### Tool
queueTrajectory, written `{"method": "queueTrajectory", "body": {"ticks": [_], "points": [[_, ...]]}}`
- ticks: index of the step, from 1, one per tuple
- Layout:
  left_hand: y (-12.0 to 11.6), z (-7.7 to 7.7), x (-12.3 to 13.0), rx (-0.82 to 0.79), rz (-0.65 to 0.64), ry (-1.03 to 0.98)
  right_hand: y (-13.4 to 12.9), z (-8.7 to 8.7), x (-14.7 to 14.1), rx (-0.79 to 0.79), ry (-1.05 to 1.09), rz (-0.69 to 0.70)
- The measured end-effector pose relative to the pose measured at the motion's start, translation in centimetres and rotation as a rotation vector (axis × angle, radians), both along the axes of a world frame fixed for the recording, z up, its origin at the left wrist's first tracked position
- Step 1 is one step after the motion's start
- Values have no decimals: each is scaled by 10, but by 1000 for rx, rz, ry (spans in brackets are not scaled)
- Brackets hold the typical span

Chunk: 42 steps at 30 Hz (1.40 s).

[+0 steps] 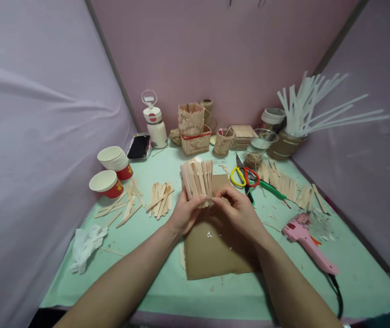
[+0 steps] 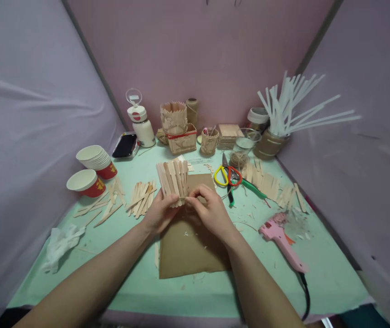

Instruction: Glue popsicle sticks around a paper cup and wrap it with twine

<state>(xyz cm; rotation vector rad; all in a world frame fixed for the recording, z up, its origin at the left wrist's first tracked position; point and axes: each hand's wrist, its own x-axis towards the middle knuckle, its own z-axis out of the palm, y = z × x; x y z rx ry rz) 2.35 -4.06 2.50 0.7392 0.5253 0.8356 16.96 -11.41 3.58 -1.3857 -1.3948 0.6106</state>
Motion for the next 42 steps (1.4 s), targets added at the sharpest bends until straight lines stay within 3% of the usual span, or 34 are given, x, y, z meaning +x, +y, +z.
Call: {"method": "queueTrajectory", "body": {"ticks": [7, 11, 16, 24, 42], "points": [[-2, -1, 2, -53, -33, -6, -9, 1, 1, 1, 30, 16], [-1, -2, 3, -42, -45, -20, -10, 0, 0, -81, 137, 21], [-1, -3, 2, -48, -69, -23, -9, 1, 1, -175, 170, -20], [2, -1, 0, -85, -101, -29, -6, 4, 7, -169, 177, -115], [6, -4, -5, -115, -280, -58, -3, 0, 12, -290, 261, -71]]}}
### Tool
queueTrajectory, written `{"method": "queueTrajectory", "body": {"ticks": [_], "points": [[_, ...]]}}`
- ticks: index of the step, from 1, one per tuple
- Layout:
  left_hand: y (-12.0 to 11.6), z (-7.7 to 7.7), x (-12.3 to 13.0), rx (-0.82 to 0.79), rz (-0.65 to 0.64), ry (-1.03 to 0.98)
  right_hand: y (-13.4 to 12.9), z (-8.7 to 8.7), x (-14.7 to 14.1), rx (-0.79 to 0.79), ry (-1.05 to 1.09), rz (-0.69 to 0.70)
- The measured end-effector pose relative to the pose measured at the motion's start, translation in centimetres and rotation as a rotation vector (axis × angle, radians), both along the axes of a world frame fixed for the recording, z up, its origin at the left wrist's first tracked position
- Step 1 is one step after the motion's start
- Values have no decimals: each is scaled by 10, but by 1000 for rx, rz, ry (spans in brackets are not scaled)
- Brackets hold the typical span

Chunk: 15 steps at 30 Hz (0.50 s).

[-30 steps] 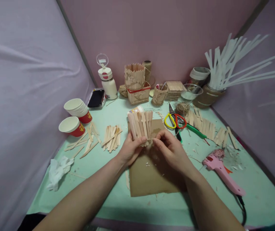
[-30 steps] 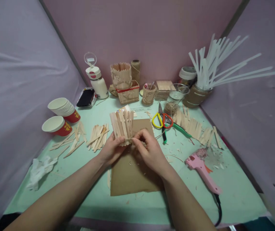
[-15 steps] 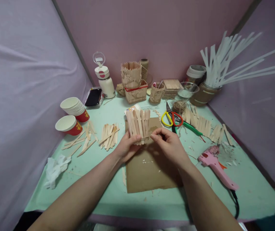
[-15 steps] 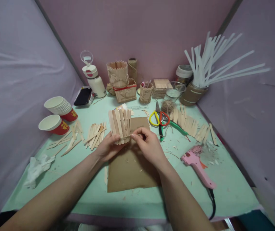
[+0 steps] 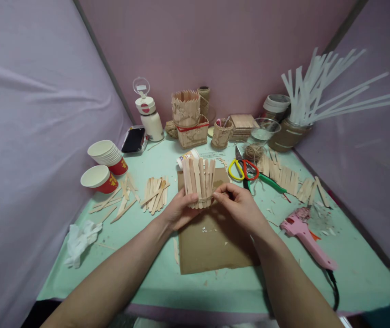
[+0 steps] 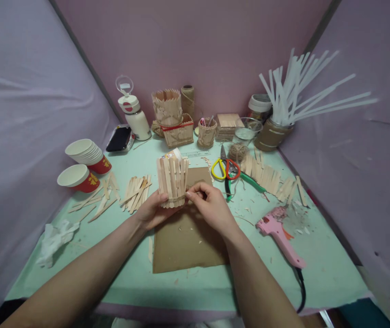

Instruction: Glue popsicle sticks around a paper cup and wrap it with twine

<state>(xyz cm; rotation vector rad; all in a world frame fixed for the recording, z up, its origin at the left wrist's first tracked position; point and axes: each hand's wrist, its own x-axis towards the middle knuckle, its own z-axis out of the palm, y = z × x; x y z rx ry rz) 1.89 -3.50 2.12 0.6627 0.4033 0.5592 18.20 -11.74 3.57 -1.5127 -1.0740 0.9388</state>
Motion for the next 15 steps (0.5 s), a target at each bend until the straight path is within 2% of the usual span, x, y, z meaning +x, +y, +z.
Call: {"method": "queueTrajectory", "body": {"ticks": [7, 15], "points": [[1, -4, -1, -31, 0, -11, -2, 1, 0, -106, 208, 48], [5, -5, -3, -52, -7, 28, 3, -1, 5, -51, 389, -11]]}}
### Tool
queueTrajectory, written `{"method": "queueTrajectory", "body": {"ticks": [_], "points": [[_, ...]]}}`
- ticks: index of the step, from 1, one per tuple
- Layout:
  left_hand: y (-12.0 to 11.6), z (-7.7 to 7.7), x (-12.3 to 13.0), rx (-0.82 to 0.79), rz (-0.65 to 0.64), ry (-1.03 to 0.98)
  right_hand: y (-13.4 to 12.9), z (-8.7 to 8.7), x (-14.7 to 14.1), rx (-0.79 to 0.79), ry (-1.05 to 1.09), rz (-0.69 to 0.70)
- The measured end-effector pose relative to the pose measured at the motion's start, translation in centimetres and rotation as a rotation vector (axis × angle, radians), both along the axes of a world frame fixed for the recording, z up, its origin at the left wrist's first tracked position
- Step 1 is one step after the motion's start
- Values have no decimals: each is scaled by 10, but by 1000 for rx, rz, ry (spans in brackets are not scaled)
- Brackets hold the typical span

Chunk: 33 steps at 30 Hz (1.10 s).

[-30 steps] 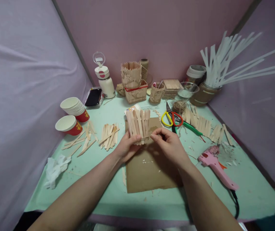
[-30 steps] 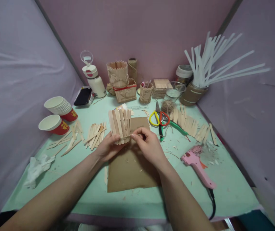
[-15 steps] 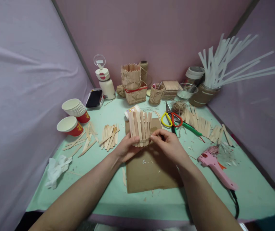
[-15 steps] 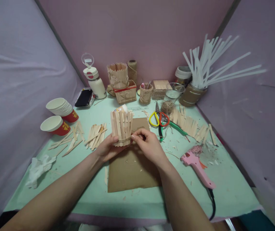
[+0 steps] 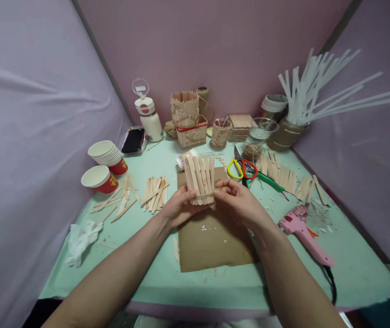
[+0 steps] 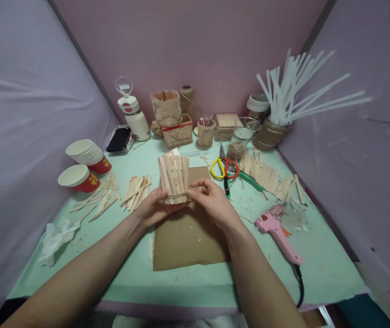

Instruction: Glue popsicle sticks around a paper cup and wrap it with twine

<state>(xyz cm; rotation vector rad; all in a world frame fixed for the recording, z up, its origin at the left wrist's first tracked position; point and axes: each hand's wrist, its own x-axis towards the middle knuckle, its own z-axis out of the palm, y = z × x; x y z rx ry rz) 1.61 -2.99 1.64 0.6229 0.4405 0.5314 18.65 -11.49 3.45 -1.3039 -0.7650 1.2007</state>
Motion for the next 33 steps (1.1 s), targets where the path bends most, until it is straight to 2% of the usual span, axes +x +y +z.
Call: {"method": "queueTrajectory", "body": {"ticks": [9, 13, 21, 27, 30, 33], "points": [[2, -2, 1, 75, -15, 3, 1, -1, 8, -69, 209, 130], [3, -3, -1, 116, -65, -4, -1, 1, 10, -70, 230, 256], [-1, -2, 1, 6, -79, 8, 0, -7, 11, -54, 271, 404], [1, -2, 3, -58, -103, 55, 8, -19, 9, -70, 411, 423], [3, -2, 2, -47, -140, 52, 10, -19, 13, -87, 462, 431], [3, 0, 1, -45, -142, 66, 10, -15, 19, -67, 475, 366]]}}
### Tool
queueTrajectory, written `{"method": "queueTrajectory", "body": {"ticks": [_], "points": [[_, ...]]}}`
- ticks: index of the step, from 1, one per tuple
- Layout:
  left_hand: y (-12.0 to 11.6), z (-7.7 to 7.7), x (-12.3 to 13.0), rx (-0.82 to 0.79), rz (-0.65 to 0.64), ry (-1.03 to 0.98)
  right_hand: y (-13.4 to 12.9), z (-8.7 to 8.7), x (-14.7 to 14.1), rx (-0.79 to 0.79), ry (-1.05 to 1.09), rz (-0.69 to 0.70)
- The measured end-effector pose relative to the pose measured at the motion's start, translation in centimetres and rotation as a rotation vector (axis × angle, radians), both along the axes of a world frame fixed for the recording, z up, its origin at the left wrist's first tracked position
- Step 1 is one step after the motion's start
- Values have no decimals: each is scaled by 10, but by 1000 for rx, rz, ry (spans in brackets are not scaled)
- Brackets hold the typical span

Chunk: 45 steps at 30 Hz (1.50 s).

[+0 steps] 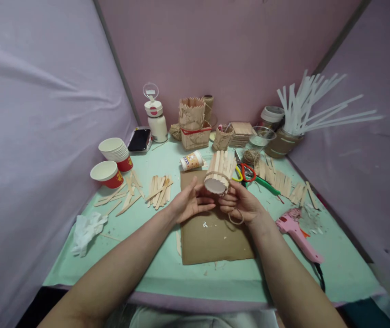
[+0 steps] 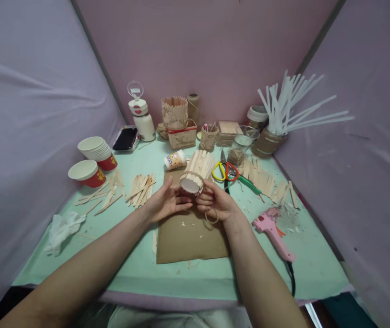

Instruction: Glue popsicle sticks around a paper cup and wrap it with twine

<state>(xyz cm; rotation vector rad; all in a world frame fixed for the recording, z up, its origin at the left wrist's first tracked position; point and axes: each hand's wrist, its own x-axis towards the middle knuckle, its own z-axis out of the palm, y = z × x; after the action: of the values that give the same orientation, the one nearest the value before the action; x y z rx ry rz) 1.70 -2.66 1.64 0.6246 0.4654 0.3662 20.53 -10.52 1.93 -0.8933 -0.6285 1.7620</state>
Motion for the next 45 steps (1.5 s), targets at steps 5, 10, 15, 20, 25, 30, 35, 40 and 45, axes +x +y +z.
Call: {"method": "queueTrajectory", "body": {"ticks": [5, 10, 15, 20, 25, 30, 35, 40, 45], "points": [[-1, 0, 5, 48, 95, 44, 1, 0, 4, -30, 2, -96], [5, -1, 12, 295, 289, 176, 7, -8, 5, -151, 4, -53], [47, 31, 31, 1096, 401, 314, 8, -8, 5, -176, 15, -30], [91, 49, 80, 1563, -142, 380, 9, -5, 1, -174, 0, -31], [95, 42, 108, 1858, -637, 468, 11, -7, -2, -168, -28, -41], [87, 44, 102, 1838, -569, 416, 9, -4, -6, -128, -78, -102], [78, 43, 78, 1649, -147, 458, 5, 6, -12, 8, -157, -290], [43, 37, 47, 1248, 197, 545, -1, 11, -19, 157, -441, -525], [10, 25, 27, 811, 205, 396, -1, 6, -23, 278, -609, -490]]}}
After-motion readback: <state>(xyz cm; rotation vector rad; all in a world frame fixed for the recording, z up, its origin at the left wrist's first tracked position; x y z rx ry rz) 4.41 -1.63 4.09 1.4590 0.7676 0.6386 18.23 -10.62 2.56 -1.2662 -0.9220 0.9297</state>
